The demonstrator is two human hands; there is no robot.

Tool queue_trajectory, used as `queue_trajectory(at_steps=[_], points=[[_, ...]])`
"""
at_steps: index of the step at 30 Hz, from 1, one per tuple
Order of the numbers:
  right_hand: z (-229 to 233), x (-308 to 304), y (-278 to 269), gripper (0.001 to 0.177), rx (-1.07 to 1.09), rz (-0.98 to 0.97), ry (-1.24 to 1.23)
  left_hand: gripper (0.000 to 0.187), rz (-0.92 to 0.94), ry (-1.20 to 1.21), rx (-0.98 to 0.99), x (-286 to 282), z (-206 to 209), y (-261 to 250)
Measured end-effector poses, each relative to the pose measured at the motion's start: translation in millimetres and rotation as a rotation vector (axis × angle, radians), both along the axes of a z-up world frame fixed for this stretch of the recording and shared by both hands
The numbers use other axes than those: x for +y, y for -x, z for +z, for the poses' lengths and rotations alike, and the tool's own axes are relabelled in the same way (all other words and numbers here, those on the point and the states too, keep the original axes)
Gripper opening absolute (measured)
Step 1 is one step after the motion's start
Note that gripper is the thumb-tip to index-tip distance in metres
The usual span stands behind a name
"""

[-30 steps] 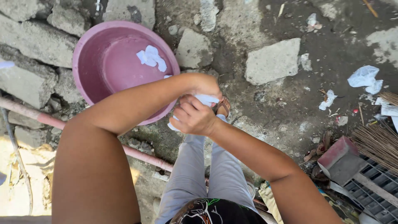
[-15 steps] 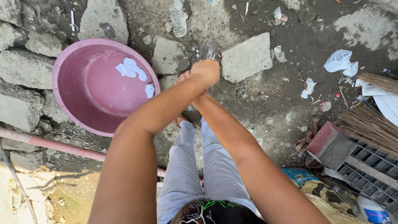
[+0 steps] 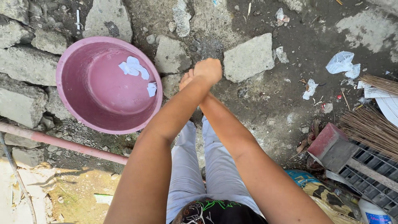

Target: The person wrings out wet laundry by hand, places clothes onto hangers, and hangs the garments on an outdoor clothesline.

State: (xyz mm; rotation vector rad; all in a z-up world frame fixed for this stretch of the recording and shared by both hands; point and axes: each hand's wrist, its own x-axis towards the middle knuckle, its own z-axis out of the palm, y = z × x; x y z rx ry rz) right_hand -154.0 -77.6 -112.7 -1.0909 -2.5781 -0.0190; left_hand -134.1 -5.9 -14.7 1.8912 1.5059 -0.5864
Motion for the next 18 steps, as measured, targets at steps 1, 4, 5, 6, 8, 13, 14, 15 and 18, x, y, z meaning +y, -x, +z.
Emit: queue_trajectory(at_steps=[1, 4, 5, 6, 8, 13, 14, 15, 18], points=[[3.3, -1.3, 1.9, 0.028, -0.018, 0.01, -0.002, 0.022, 0.007, -0.015, 0.001, -2.4, -0.1, 0.7], [14.9, -8.5, 4.6, 0.024, -0.11, 0.005, -0.105, 0.022, 0.04, -0.052, 0.013, -8.8, 3.2, 5.5], [17.6, -12.0, 5.4, 0.024, -0.108, 0.003, -0.115, 0.022, 0.059, -0.064, 0.018, -11.4, 5.7, 7.6], [18.6, -12.6, 5.3, 0.024, -0.104, -0.005, -0.121, 0.022, 0.053, -0.078, 0.016, -12.9, 9.5, 10.7], [18.5, -25.2, 5.6, 0.023, -0.084, -0.005, -0.118, 0.023, 0.128, -0.088, -0.003, -21.5, 20.1, 19.3], [9.2, -55.4, 1.8, 0.022, 0.055, 0.055, -0.029, 0.029, 0.357, -0.014, 0.045, -29.3, 58.6, 41.2], [6.9, -53.4, -2.3, 0.022, 0.116, 0.079, -0.002, 0.03, 0.431, -0.006, 0.041, -31.2, 67.5, 46.1], [7.4, -56.6, -7.4, 0.022, 0.314, 0.183, 0.135, 0.031, 0.505, 0.003, 0.034, -36.0, 76.3, 51.1], [30.6, -71.3, 7.6, 0.022, 0.683, 0.426, 0.513, 0.033, 0.403, -0.021, 0.071, -59.3, 98.0, 57.5]])
